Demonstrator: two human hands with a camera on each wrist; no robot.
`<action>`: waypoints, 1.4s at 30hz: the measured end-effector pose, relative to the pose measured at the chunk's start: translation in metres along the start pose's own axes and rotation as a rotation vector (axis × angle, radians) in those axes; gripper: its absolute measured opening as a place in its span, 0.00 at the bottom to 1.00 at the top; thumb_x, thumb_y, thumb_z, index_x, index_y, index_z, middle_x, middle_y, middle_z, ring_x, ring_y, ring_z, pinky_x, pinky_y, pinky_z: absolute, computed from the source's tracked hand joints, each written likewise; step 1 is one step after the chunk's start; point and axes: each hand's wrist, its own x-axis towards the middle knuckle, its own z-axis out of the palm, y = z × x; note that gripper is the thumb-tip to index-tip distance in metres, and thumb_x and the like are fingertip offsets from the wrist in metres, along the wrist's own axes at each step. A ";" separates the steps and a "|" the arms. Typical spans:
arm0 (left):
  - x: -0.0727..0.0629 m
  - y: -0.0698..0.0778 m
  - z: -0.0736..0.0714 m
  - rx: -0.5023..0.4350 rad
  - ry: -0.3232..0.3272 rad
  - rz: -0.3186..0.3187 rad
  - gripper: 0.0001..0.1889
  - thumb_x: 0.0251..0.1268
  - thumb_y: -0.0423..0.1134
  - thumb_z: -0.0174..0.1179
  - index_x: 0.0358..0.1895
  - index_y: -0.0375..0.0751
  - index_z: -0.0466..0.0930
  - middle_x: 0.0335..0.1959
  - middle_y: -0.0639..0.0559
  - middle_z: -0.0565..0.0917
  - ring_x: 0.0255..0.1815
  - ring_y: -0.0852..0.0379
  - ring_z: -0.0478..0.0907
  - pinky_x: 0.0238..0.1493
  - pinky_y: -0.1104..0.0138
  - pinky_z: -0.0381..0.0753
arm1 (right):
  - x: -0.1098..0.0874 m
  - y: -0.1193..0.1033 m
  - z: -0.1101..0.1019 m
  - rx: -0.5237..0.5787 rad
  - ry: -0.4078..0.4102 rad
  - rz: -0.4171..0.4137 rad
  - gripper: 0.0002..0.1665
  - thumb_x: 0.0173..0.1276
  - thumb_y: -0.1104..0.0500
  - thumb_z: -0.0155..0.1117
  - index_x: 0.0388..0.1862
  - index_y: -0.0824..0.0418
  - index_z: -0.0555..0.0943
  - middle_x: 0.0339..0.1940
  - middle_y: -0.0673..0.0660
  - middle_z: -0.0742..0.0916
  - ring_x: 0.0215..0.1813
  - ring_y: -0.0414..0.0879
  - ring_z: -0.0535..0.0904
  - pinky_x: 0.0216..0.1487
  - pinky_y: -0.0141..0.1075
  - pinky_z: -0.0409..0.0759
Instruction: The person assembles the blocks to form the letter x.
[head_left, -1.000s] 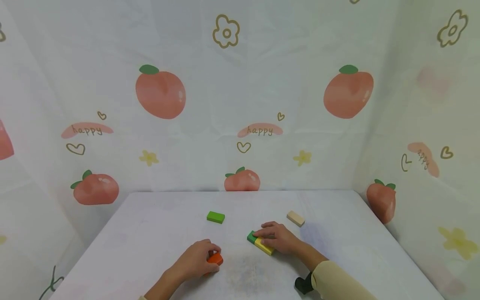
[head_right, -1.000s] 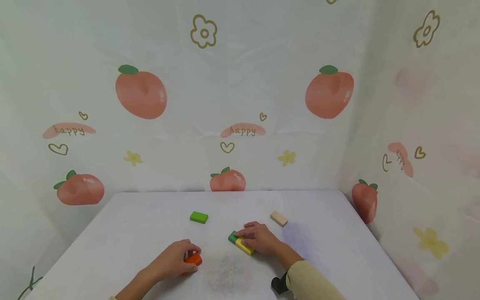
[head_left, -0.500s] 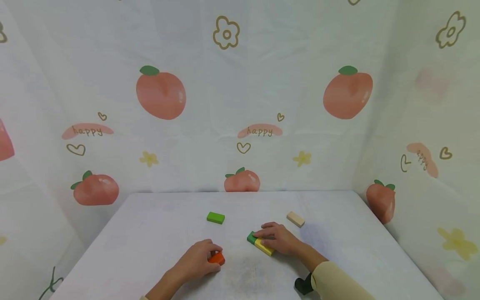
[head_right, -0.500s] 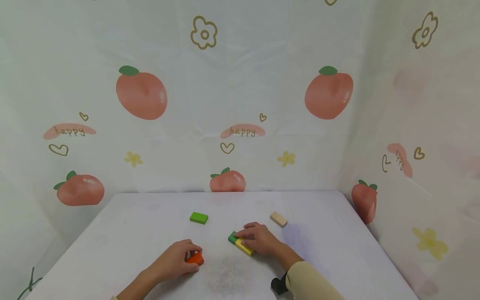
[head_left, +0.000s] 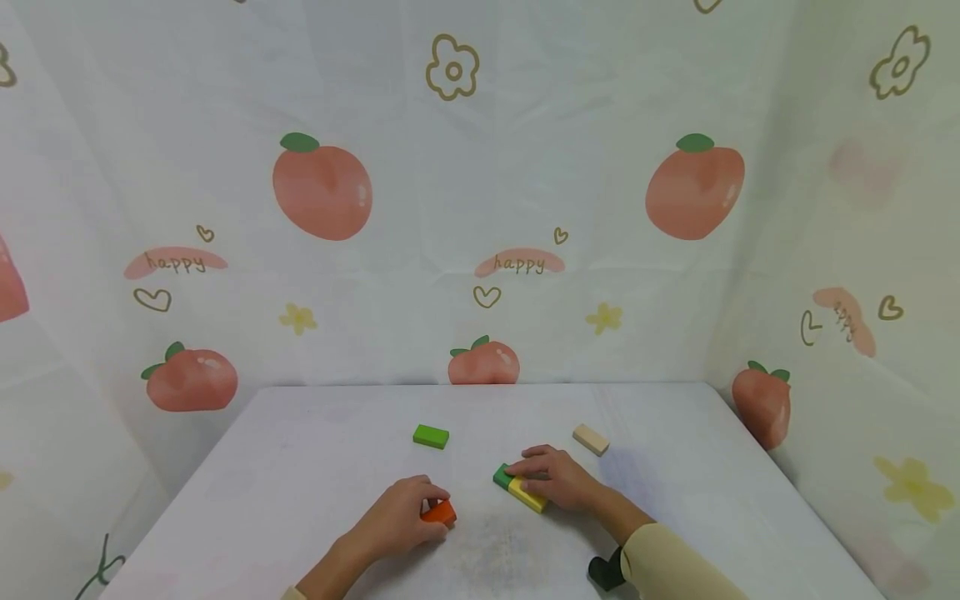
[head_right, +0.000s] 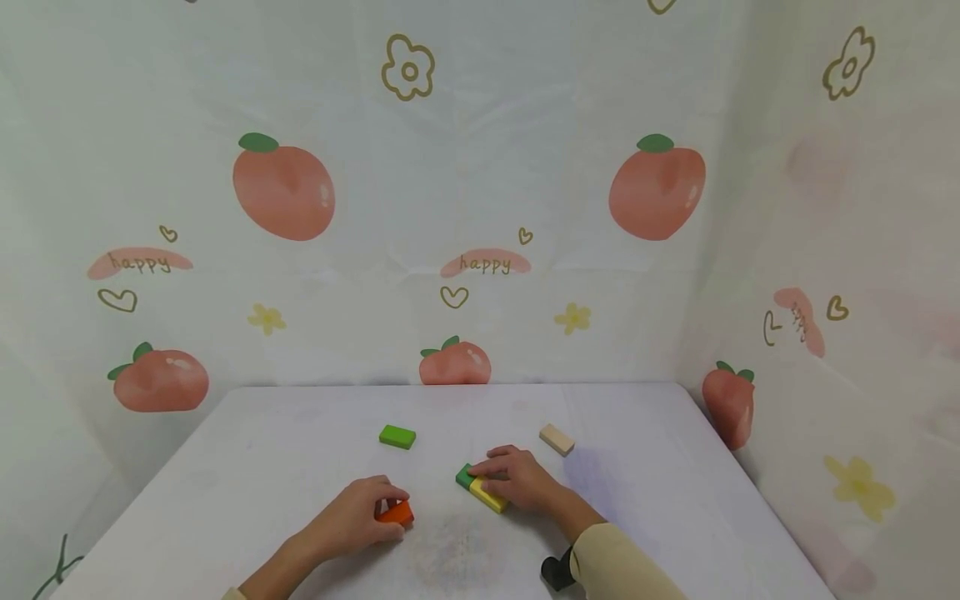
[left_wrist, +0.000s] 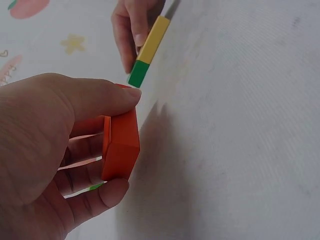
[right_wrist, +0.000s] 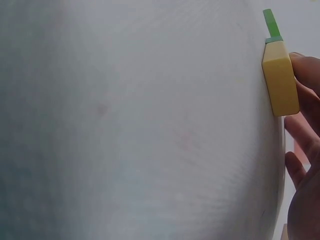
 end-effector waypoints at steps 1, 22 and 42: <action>0.000 0.001 0.000 -0.006 0.003 0.004 0.21 0.51 0.45 0.73 0.49 0.42 0.85 0.31 0.64 0.74 0.31 0.63 0.70 0.34 0.69 0.73 | 0.000 0.000 0.000 -0.005 0.000 0.003 0.17 0.70 0.54 0.61 0.57 0.45 0.84 0.62 0.58 0.78 0.65 0.59 0.69 0.60 0.60 0.66; 0.008 0.008 0.001 0.017 0.116 0.031 0.17 0.55 0.44 0.71 0.49 0.45 0.86 0.32 0.65 0.75 0.34 0.62 0.70 0.38 0.67 0.75 | 0.000 -0.001 0.002 -0.004 -0.014 0.041 0.18 0.70 0.54 0.62 0.57 0.43 0.84 0.63 0.58 0.77 0.65 0.60 0.68 0.60 0.60 0.66; 0.026 0.018 0.014 0.000 0.196 0.059 0.17 0.56 0.44 0.71 0.48 0.45 0.86 0.34 0.63 0.77 0.36 0.62 0.70 0.39 0.67 0.76 | 0.000 -0.003 -0.001 0.013 -0.018 0.069 0.17 0.70 0.54 0.62 0.57 0.41 0.84 0.64 0.58 0.76 0.65 0.59 0.68 0.61 0.61 0.65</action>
